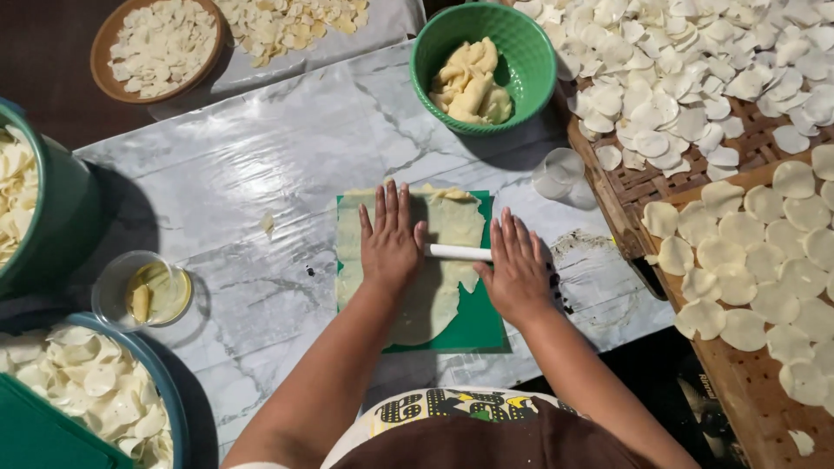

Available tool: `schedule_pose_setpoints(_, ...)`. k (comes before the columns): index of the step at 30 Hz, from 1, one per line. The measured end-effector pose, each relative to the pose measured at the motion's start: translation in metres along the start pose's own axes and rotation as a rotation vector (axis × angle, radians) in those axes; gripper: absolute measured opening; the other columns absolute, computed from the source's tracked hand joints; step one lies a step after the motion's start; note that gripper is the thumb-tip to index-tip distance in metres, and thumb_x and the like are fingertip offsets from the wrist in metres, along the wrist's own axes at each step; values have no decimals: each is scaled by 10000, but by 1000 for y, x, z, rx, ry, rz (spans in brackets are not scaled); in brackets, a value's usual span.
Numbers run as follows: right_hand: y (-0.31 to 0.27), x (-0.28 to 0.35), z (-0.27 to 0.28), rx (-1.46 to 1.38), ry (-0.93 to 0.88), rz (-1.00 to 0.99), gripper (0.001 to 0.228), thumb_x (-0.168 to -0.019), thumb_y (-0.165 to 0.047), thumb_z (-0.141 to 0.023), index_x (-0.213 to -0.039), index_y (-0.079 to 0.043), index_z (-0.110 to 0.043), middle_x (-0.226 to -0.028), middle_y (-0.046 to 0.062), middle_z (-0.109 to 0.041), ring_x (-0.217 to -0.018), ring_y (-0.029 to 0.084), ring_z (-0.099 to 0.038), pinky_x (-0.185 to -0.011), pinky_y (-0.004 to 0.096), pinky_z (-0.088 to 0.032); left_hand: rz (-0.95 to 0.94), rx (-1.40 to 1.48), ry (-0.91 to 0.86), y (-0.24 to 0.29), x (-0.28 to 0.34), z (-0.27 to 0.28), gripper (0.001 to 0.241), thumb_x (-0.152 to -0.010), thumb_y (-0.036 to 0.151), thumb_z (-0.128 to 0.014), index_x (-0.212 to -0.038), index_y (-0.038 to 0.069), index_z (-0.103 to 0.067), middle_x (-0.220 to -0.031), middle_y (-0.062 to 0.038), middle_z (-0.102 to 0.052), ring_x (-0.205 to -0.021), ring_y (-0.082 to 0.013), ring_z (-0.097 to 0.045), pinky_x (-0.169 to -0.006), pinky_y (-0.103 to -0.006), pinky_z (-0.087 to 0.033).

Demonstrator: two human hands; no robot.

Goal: Roll out small portions of dough into thin sheets using a rolling pin

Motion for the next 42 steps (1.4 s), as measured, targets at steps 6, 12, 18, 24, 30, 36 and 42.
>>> schedule_pose_setpoints(6,26,15,-31,-68,-32,51,585,-1070,-512,-398,-1478,-117,-537,-1579,132,-480,-1453,307,-459,-1151,523,-357,19,76,-84,-4,27,3,778,-1038,501,-342,-1667,120,-86,-1723,-163,-109,-1591,-336,-81,-1244,-612,-4)
schedule_pose_setpoints(12,27,-41,-32,-100,-8,-110,641,-1118,-496,-303,-1628,-109,-322,-1731,135,-148,-1596,299,-98,-1265,567,-30,39,46,8,2,-16,19,745,-1073,496,-296,-1669,114,-66,-1741,-142,-37,-1608,-306,-3,-1266,-590,55)
schedule_pose_setpoints(18,-2,-3,-7,-72,-69,-121,640,-1122,-481,-279,-1642,-109,-258,-1719,179,-121,-1584,340,-119,-1260,581,-80,23,7,-24,0,19,5,722,-1067,491,-263,-1667,124,-102,-1736,-138,-84,-1605,-301,-34,-1263,-579,30)
schedule_pose_setpoints(24,-14,39,-12,50,-26,-50,709,-1081,-536,-293,-1623,-79,-291,-1695,202,-240,-1567,342,-220,-1245,542,-150,1,-25,12,0,61,-2,689,-1079,457,-291,-1666,129,-140,-1727,-144,-123,-1595,-323,-84,-1263,-565,-20)
schedule_pose_setpoints(30,-34,91,5,-47,35,22,695,-1072,-422,-396,-1647,-71,-226,-1713,176,-191,-1560,345,-209,-1244,500,-154,-33,-8,-35,-5,113,-8,684,-1073,464,-286,-1664,156,-129,-1724,-134,-120,-1590,-331,-56,-1261,-542,-56)
schedule_pose_setpoints(36,-34,91,2,-96,-23,-25,727,-1067,-482,-400,-1655,-101,-204,-1721,139,-161,-1566,322,-171,-1249,521,-105,-62,-27,-42,-12,109,-22,702,-1056,498,-295,-1659,173,-142,-1721,-118,-122,-1587,-312,-55,-1263,-549,-25)
schedule_pose_setpoints(42,-8,35,-21,31,-235,-179,742,-1070,-589,-247,-1646,-124,-194,-1735,107,-119,-1596,285,-92,-1256,578,-48,-88,51,-36,-9,60,-5,671,-1071,456,-295,-1653,142,-185,-1722,-113,-160,-1587,-328,-99,-1271,-545,-27)
Point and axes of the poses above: each hand's wrist, its own x-axis away from the middle knuckle, its own z-axis out of the back of the hand, y = z × x, the point moved 3 cm from there along -x, towards the middle knuckle
